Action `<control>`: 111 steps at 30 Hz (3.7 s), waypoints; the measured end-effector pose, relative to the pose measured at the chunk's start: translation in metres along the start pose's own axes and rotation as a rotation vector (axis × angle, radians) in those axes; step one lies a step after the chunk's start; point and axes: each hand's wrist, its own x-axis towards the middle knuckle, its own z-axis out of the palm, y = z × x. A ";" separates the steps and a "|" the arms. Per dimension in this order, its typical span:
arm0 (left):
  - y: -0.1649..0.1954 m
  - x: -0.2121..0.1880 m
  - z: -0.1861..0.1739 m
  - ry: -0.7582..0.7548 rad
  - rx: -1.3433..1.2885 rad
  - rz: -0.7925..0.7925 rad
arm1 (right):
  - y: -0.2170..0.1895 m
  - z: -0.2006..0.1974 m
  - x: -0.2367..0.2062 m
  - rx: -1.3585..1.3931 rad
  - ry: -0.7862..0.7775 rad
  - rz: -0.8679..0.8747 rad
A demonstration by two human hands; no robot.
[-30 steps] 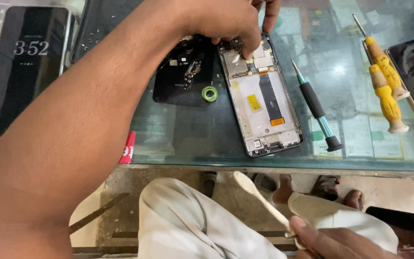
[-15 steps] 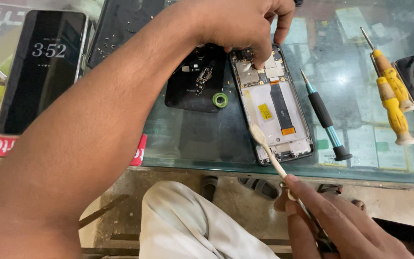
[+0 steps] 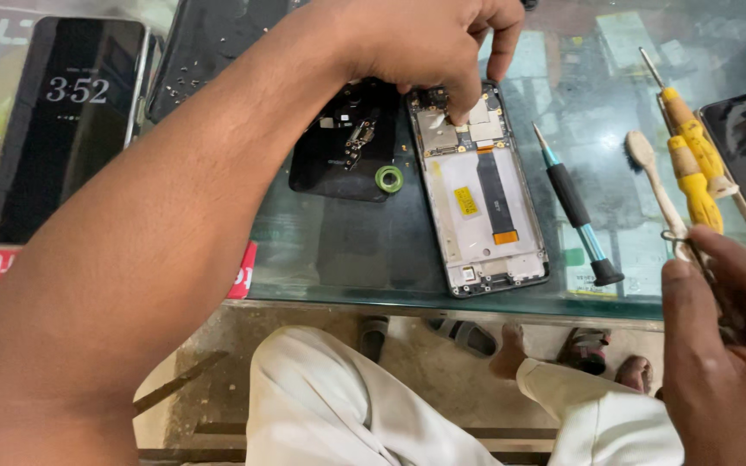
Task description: The person cleans the internal components of a disassembled smartphone using a toothbrush and a screwdriver. They then use tweezers to carefully remove a small metal bracket from the bottom edge of the device.
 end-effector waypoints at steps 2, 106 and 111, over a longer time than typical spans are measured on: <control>0.001 0.000 -0.001 -0.003 0.029 0.005 | 0.020 0.003 0.001 -0.051 0.053 -0.086; -0.029 0.011 -0.029 -0.136 0.195 0.243 | -0.057 0.067 0.075 -0.005 -0.160 -0.497; -0.014 0.004 -0.024 -0.125 0.212 0.181 | -0.065 0.065 0.075 0.131 -0.203 -0.257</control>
